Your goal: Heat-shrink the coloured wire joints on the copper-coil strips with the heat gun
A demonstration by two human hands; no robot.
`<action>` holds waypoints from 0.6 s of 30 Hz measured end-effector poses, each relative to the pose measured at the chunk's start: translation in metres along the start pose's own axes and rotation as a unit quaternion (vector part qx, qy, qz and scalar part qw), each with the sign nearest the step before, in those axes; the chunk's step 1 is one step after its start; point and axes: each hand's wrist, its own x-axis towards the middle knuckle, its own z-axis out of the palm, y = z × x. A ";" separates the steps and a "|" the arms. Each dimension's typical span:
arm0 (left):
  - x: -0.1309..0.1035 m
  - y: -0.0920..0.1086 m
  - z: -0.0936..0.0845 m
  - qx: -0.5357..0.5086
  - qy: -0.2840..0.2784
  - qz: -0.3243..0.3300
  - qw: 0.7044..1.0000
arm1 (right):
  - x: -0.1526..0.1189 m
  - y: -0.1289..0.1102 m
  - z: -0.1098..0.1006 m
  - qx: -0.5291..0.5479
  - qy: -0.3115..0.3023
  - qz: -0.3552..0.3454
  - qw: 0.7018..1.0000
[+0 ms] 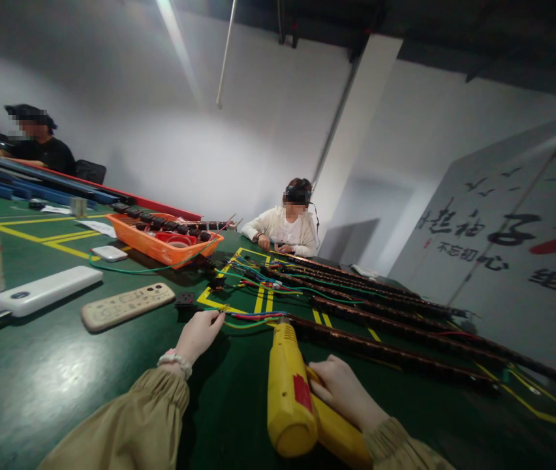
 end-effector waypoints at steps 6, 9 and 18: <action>0.001 0.000 0.000 0.000 -0.004 0.006 1.000 | 0.005 -0.005 0.002 0.009 -0.003 -0.020 1.000; 0.000 0.003 0.000 0.003 0.002 0.002 1.000 | 0.008 -0.012 0.003 0.009 -0.004 -0.029 1.000; -0.001 0.006 -0.001 0.002 0.003 -0.011 1.000 | 0.016 -0.036 0.003 0.034 -0.011 -0.060 0.998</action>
